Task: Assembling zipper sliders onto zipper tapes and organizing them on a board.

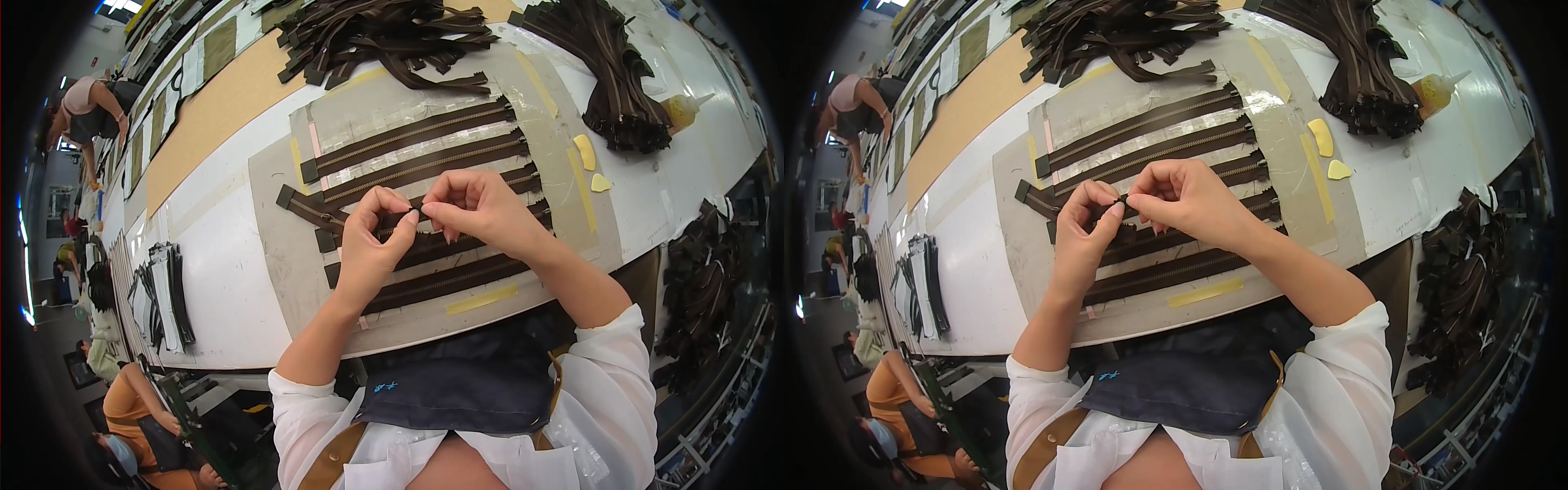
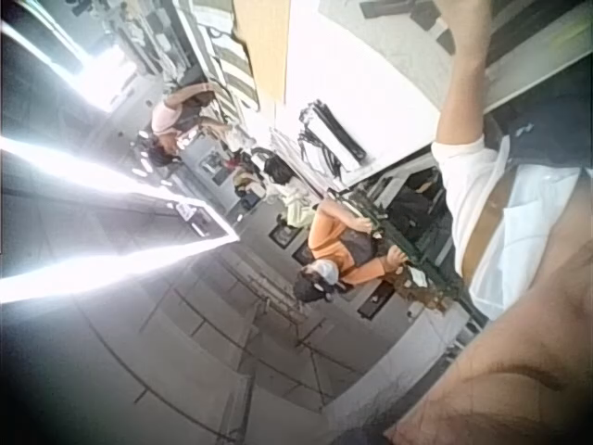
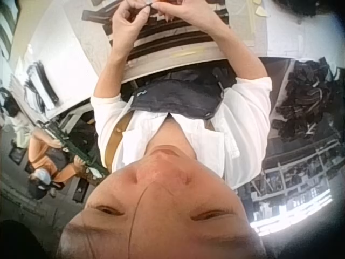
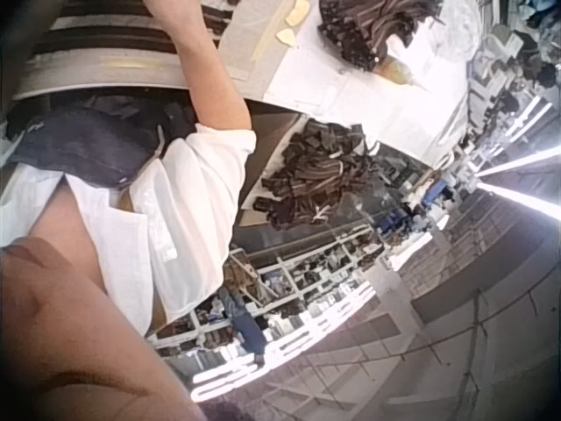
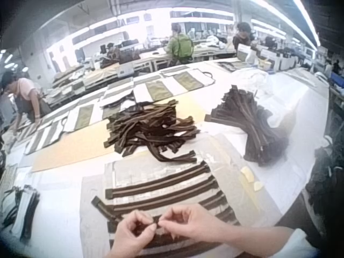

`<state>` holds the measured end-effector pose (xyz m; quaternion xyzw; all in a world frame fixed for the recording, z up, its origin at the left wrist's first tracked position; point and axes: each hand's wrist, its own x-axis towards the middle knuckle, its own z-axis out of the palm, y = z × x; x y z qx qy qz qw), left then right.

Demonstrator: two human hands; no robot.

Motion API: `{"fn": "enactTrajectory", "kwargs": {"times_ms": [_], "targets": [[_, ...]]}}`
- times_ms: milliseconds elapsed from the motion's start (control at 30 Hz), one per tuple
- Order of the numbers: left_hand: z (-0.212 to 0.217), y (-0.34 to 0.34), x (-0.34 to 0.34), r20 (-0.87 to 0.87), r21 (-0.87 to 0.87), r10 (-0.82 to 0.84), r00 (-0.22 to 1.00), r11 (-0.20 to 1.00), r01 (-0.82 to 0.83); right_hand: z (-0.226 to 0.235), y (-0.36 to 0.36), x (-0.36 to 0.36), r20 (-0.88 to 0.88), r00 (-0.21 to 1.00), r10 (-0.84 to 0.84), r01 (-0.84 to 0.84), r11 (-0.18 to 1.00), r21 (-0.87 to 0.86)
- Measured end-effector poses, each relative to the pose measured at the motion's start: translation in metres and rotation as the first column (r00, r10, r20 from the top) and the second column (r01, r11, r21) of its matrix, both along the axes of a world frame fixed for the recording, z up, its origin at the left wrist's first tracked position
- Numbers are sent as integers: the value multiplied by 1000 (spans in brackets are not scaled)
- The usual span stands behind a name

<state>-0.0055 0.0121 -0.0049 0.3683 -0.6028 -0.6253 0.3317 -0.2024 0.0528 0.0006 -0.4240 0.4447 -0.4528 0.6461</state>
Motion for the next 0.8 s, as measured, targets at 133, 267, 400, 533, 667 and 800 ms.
{"fn": "enactTrajectory", "kwargs": {"times_ms": [133, 267, 400, 533, 667, 800], "targets": [[0, -2, 1, 3, 14, 1, 1000, 1000, -1, 0, 0, -1, 5, 1000, -29, 29, 1000, -13], [3, -5, 5, -28, 122, 19, 999, 992, -15, 3, -1, -4, 6, 998, -57, 57, 998, -17], [11, -6, 6, 23, 71, 16, 1000, 997, -18, 6, 0, -5, 10, 995, -99, 99, 994, -35], [18, -5, 5, 192, -601, 164, 968, 799, -17, 8, 0, -6, 4, 994, -106, 106, 991, -85], [20, -3, 11, 271, -642, 178, 946, 766, 40, 5, 2, -2, -164, 974, -159, 118, 965, -235], [16, -6, 7, 164, -425, 134, 977, 904, -53, 6, 2, 1, -300, 926, -228, 77, 894, -441]]}}
